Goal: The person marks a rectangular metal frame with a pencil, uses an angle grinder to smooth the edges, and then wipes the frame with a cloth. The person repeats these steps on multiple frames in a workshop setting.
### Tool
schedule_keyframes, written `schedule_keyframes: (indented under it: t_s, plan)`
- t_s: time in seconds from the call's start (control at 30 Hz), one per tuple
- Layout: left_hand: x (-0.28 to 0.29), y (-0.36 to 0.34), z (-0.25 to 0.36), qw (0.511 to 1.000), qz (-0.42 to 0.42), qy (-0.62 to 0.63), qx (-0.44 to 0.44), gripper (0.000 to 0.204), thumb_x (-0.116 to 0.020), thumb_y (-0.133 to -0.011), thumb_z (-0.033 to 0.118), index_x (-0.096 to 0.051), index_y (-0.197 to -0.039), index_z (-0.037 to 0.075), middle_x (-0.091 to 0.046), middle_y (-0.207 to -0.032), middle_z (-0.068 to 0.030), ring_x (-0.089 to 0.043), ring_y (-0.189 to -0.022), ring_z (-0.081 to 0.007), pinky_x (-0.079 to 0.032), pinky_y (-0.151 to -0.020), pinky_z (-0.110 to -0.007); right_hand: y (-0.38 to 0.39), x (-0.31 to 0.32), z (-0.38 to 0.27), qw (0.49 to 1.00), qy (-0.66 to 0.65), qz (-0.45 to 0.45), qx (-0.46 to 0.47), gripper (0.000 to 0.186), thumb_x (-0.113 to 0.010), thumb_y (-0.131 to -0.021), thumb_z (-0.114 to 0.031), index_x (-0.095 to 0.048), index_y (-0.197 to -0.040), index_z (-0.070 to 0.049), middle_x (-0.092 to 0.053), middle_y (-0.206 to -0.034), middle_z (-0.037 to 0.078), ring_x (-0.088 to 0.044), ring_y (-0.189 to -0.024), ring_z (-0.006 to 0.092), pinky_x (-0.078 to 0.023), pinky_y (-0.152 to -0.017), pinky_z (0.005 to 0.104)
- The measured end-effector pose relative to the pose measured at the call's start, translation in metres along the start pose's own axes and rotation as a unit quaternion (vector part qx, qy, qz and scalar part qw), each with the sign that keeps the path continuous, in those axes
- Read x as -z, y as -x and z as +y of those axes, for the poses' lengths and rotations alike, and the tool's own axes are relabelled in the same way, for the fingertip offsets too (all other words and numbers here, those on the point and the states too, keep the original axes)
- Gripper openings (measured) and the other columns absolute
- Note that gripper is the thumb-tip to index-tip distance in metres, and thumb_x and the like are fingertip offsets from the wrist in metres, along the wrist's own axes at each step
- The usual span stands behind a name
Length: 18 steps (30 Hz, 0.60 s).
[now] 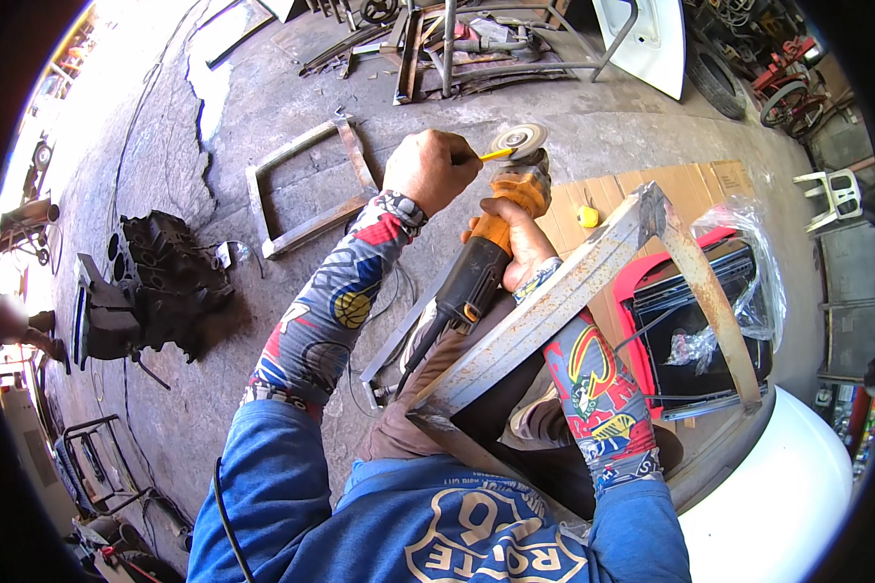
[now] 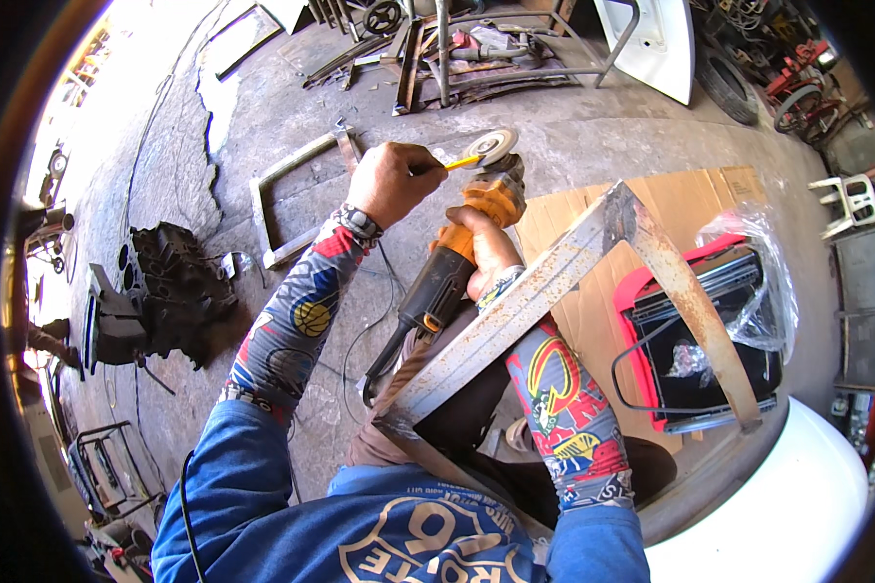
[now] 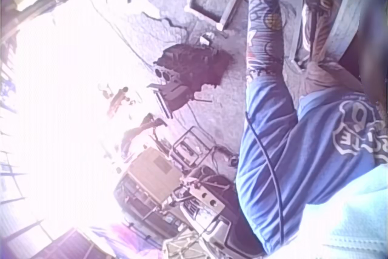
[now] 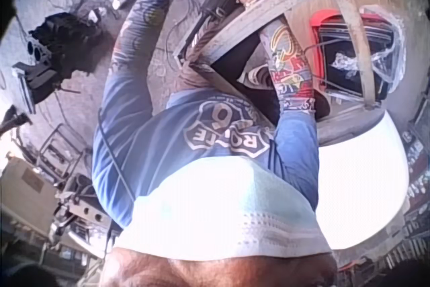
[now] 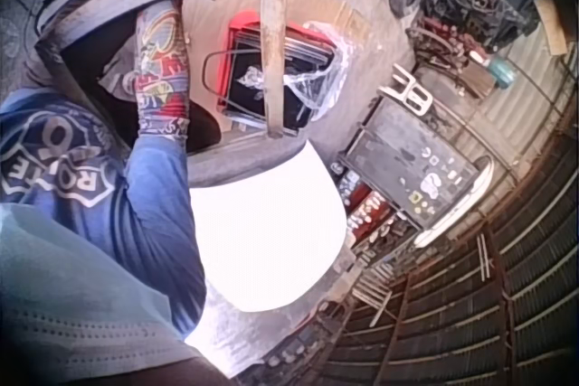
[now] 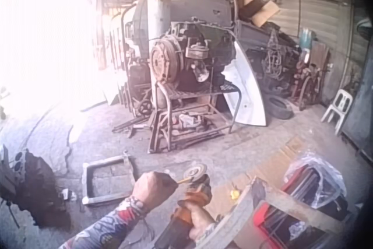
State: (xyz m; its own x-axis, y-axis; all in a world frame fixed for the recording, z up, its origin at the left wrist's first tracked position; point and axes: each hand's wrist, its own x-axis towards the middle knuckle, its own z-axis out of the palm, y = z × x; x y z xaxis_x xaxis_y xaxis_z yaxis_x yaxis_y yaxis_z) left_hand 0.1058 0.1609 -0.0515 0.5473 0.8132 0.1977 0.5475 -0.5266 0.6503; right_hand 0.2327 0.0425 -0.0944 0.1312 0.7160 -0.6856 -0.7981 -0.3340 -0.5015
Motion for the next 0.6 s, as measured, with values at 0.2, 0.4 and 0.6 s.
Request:
schedule_keyframes:
  t_s: [0.2, 0.4, 0.6]
  plan:
    - [-0.0005, 0.002, 0.0005, 1.0, 0.007, 0.002, 0.002, 0.021, -0.075, -0.081, 0.028, -0.078, -0.087, 0.008, -0.074, -0.079, -0.0109, -0.073, -0.071, -0.0246, -0.057, -0.068, -0.036, 0.0018, -0.0017, -0.0007, 1.0, 0.003, 0.008, -0.005, 0.036, -0.08, -0.078, -0.019, -0.056, -0.103, -0.008, -0.066, -0.082, 0.011, -0.068, -0.07, 0.029, -0.059, -0.067, 0.0438]
    - [-0.0026, 0.0022, 0.0016, 1.0, 0.012, 0.002, 0.011, 0.02, -0.076, -0.081, 0.027, -0.078, -0.086, 0.008, -0.074, -0.079, -0.0106, -0.073, -0.071, -0.0246, -0.057, -0.069, -0.036, 0.0021, -0.0005, -0.001, 1.0, 0.0, -0.007, -0.004, 0.035, -0.079, -0.079, -0.018, -0.056, -0.103, -0.008, -0.066, -0.082, 0.011, -0.068, -0.07, 0.0286, -0.059, -0.068, 0.0434]
    - [-0.0034, 0.0037, 0.0036, 1.0, 0.015, 0.009, 0.008, 0.018, -0.077, -0.08, 0.026, -0.078, -0.086, 0.008, -0.074, -0.079, -0.0103, -0.073, -0.072, -0.025, -0.057, -0.069, -0.036, 0.0026, -0.0015, -0.0005, 1.0, -0.004, -0.008, 0.002, 0.036, -0.08, -0.078, -0.018, -0.056, -0.102, -0.008, -0.066, -0.082, 0.012, -0.067, -0.07, 0.0283, -0.059, -0.067, 0.0431]
